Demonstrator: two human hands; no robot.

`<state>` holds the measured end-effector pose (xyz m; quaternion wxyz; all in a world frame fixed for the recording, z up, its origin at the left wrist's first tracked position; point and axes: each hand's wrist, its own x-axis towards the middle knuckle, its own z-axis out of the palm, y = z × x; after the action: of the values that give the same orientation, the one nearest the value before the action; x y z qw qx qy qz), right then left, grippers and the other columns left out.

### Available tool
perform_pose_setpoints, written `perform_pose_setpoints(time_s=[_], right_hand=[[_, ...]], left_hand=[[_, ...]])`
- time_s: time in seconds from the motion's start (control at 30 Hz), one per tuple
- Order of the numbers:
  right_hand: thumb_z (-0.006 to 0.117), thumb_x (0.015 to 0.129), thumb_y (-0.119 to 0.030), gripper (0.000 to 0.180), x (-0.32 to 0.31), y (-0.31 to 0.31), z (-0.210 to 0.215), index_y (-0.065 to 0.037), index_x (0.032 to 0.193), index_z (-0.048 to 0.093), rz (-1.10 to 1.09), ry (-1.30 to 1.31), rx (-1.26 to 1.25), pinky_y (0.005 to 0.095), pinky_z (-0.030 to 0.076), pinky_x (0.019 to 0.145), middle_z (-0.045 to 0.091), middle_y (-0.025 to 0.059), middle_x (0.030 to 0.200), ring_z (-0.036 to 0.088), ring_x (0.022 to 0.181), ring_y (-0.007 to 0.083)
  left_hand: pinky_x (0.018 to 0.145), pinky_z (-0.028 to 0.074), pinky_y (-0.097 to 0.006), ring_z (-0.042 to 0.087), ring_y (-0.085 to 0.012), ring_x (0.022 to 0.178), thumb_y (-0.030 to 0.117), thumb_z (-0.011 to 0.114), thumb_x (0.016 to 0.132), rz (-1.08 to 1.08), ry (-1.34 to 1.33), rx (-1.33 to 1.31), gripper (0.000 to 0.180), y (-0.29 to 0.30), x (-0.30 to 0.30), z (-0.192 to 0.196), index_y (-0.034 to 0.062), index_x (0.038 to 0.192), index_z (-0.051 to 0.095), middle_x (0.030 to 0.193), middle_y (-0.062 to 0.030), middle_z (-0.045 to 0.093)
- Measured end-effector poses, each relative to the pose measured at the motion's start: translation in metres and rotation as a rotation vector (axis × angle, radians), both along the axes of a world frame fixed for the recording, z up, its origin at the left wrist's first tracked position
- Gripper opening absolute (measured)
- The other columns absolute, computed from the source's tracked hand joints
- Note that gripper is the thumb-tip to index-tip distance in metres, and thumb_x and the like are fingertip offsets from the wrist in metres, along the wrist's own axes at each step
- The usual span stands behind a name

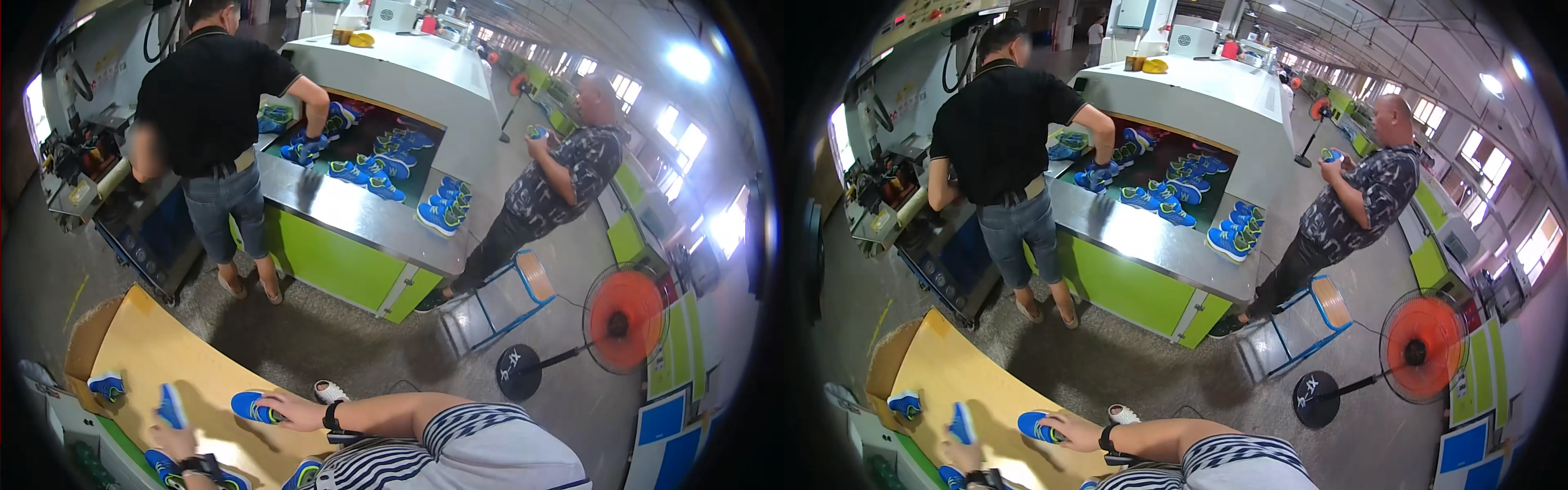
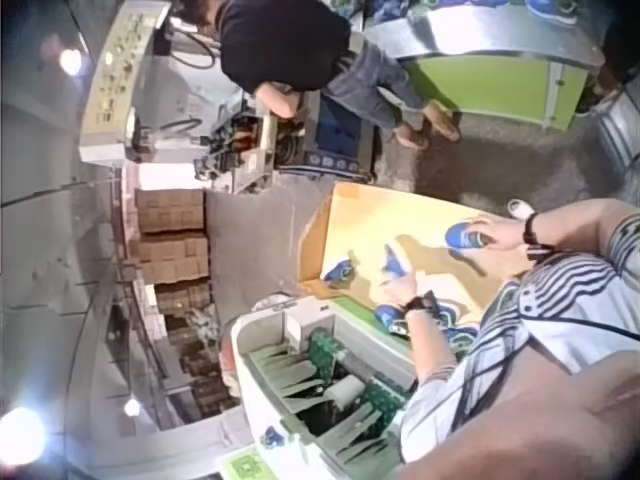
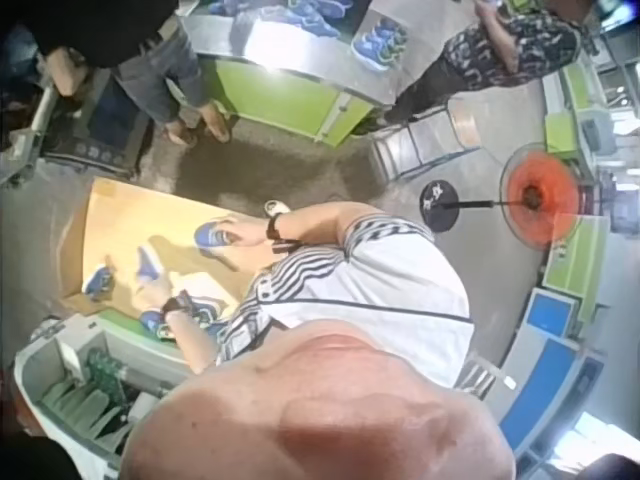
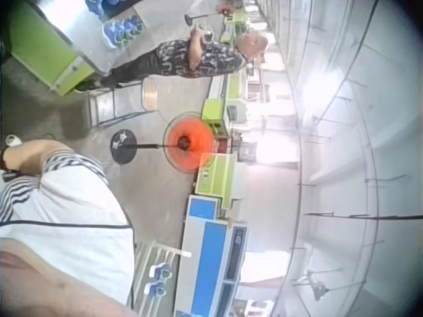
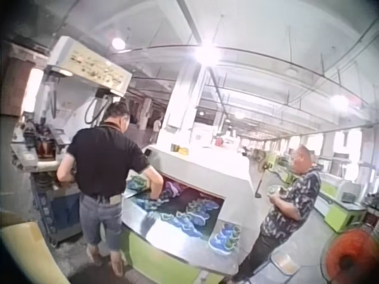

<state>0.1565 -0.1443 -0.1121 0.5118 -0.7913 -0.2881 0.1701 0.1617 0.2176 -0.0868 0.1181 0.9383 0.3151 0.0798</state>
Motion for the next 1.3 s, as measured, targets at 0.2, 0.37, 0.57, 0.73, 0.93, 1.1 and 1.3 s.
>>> perform_pose_setpoints(time_s=[0.2, 0.37, 0.57, 0.73, 0.93, 1.1, 1.3], right_hand=[[0.071, 0.079, -0.011, 0.076, -0.016, 0.011, 0.017, -0.004, 0.148, 0.040, -0.195, 0.100, -0.036, 0.0458, 0.034, 0.117, 0.047, 0.0256, 0.146, 0.043, 0.139, 0.0395], [0.082, 0.079, -0.015, 0.086, -0.015, -0.006, 0.001, -0.002, 0.149, 0.035, -0.237, -0.055, -0.073, 0.0435, 0.042, 0.110, 0.048, 0.0225, 0.139, 0.049, 0.130, 0.0356], [0.084, 0.077, -0.013, 0.096, -0.015, -0.007, -0.004, -0.005, 0.154, 0.027, -0.134, -0.039, -0.155, 0.0411, 0.039, 0.112, 0.043, 0.0213, 0.148, 0.046, 0.136, 0.0350], [0.082, 0.076, -0.008, 0.091, 0.000, -0.002, 0.000, -0.004, 0.151, 0.029, -0.151, 0.151, -0.036, 0.0412, 0.041, 0.110, 0.046, 0.0206, 0.142, 0.049, 0.131, 0.0322], [0.081, 0.076, -0.006, 0.082, 0.094, 0.080, 0.070, -0.003, 0.142, 0.034, -0.023, 0.162, 0.180, 0.0411, 0.039, 0.109, 0.046, 0.0168, 0.136, 0.048, 0.126, 0.0275], [0.083, 0.080, -0.016, 0.073, 0.104, 0.275, 0.196, -0.004, 0.139, 0.041, 0.501, 0.065, 0.394, 0.0383, 0.044, 0.107, 0.053, 0.0161, 0.133, 0.055, 0.125, 0.0269], [0.079, 0.081, -0.023, 0.075, 0.050, 0.512, 0.204, -0.015, 0.147, 0.044, 0.817, -0.373, 0.370, 0.0434, 0.046, 0.106, 0.057, 0.0228, 0.136, 0.056, 0.127, 0.0390]], left_hand=[[0.113, 0.037, -0.050, 0.041, -0.0405, 0.133, 0.012, 0.093, 0.055, -0.364, -0.241, -0.429, 0.113, -0.107, -0.057, -0.018, -0.0024, 0.149, 0.032, 0.138, -0.0260, 0.045], [0.102, 0.051, -0.041, 0.060, -0.0302, 0.117, 0.005, 0.085, 0.071, -0.154, -0.109, -1.392, 0.098, -0.097, -0.047, -0.011, 0.0050, 0.151, 0.028, 0.134, -0.0193, 0.054], [0.114, 0.040, -0.042, 0.045, -0.0296, 0.137, 0.005, 0.088, 0.069, -0.081, -0.324, -1.182, 0.108, -0.142, -0.082, -0.028, 0.0074, 0.155, 0.022, 0.148, -0.0207, 0.042], [0.109, 0.045, -0.041, 0.050, -0.0252, 0.129, 0.000, 0.086, 0.070, 0.172, -0.543, -1.462, 0.106, -0.166, -0.069, -0.004, 0.0147, 0.154, 0.023, 0.140, -0.0145, 0.049], [0.105, 0.046, -0.039, 0.052, -0.0246, 0.126, -0.007, 0.078, 0.072, 0.493, -1.003, -1.637, 0.100, -0.141, -0.099, 0.091, 0.0151, 0.154, 0.026, 0.137, -0.0109, 0.051], [0.108, 0.043, -0.037, 0.051, -0.0235, 0.125, -0.008, 0.073, 0.072, 0.607, -1.299, -0.708, 0.097, -0.094, -0.174, 0.202, 0.0134, 0.155, 0.026, 0.139, -0.0107, 0.046], [0.117, 0.028, -0.043, 0.030, -0.0390, 0.142, 0.009, 0.073, 0.089, 1.084, -1.085, 0.007, 0.092, 0.013, -0.199, 0.178, 0.0031, 0.159, 0.013, 0.156, -0.0296, 0.019]])
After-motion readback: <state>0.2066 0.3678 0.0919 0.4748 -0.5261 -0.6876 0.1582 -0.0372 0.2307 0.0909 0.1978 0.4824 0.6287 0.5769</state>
